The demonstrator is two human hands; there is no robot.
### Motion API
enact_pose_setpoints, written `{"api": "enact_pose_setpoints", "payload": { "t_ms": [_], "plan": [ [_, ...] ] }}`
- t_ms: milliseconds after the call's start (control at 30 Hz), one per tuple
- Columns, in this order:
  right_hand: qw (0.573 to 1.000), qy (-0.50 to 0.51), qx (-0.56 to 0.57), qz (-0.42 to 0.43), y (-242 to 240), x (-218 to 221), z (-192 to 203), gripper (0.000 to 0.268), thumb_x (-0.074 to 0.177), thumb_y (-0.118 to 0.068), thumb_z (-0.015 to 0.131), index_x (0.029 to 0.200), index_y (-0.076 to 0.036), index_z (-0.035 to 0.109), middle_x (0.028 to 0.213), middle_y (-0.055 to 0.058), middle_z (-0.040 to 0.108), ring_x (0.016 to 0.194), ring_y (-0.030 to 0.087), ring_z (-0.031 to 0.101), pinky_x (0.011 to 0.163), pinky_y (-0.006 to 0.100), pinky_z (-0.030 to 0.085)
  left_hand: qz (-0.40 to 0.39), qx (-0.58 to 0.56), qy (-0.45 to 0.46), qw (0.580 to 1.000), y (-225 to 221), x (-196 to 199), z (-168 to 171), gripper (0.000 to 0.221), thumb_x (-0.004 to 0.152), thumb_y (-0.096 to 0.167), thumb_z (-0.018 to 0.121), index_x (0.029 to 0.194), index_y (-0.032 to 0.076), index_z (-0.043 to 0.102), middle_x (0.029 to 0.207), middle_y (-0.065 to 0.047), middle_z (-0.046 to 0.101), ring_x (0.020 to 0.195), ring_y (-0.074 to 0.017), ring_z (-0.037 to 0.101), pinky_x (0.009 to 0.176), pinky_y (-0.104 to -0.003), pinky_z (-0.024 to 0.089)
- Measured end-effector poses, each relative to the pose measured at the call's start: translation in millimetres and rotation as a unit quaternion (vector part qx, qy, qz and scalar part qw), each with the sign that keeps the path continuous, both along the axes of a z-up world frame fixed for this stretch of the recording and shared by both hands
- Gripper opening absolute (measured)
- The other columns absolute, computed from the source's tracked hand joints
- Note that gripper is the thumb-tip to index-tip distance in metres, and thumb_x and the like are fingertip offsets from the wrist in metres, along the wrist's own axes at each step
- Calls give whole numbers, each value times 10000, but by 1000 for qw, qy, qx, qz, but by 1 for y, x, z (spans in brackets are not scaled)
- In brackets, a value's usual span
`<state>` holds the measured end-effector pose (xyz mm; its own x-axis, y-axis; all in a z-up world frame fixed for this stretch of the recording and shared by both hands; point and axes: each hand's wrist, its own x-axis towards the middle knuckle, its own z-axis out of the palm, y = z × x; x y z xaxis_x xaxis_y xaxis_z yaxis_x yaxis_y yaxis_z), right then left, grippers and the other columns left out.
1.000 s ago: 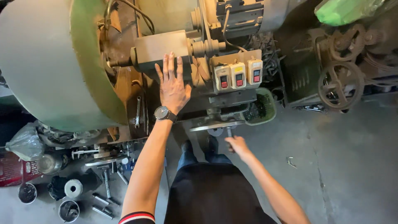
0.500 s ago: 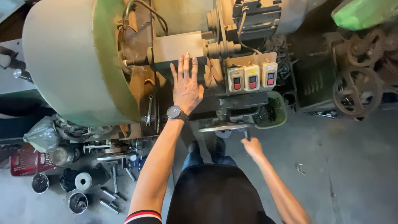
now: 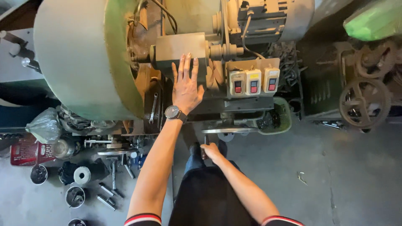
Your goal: Operating a polishing machine and inspecting metal parts in a workshop.
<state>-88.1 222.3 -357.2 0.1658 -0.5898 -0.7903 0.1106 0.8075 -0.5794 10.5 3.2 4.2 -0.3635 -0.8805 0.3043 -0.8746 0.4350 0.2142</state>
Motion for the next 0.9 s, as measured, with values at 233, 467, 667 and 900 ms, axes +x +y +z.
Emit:
{"api": "enact_pose_setpoints", "payload": {
  "t_ms": [233, 467, 667, 900],
  "plan": [
    [998, 44, -19, -29, 12, -163, 109, 216, 902, -247, 683, 837, -46, 637, 666, 48, 570, 536, 163, 574, 496, 325, 500, -5, -3, -7, 1000, -2, -15, -9, 1027, 811, 282, 752, 1626, 11, 191, 1688, -230, 140, 1582, -390, 86, 1276, -614, 60],
    [973, 223, 19, -56, 11, -236, 14, 278, 866, -249, 676, 836, 25, 636, 727, 109, 636, 602, 217, 621, 556, 386, 546, -19, -7, -4, 1000, -1, -23, -7, 1036, 809, 287, 753, 1628, 9, 184, 1682, -240, 139, 1580, -401, 89, 1271, -625, 54],
    [892, 449, -1, 51, 14, -230, 20, 408, 850, -349, 720, 917, 53, 722, 849, 233, 727, 790, 337, 703, 725, 459, 551, -33, -9, -3, 999, -1, -20, -9, 1039, 818, 281, 755, 1637, 8, 178, 1691, -246, 136, 1585, -411, 85, 1275, -625, 50],
    [983, 121, -22, -134, 20, -93, 66, 290, 843, -237, 712, 813, 39, 629, 631, 81, 580, 493, 193, 527, 422, 362, 394, -20, -13, 17, 1000, -3, -12, -12, 1054, 811, 304, 772, 1631, 6, 181, 1687, -238, 122, 1575, -423, 65, 1264, -645, 27]
  ]
}}
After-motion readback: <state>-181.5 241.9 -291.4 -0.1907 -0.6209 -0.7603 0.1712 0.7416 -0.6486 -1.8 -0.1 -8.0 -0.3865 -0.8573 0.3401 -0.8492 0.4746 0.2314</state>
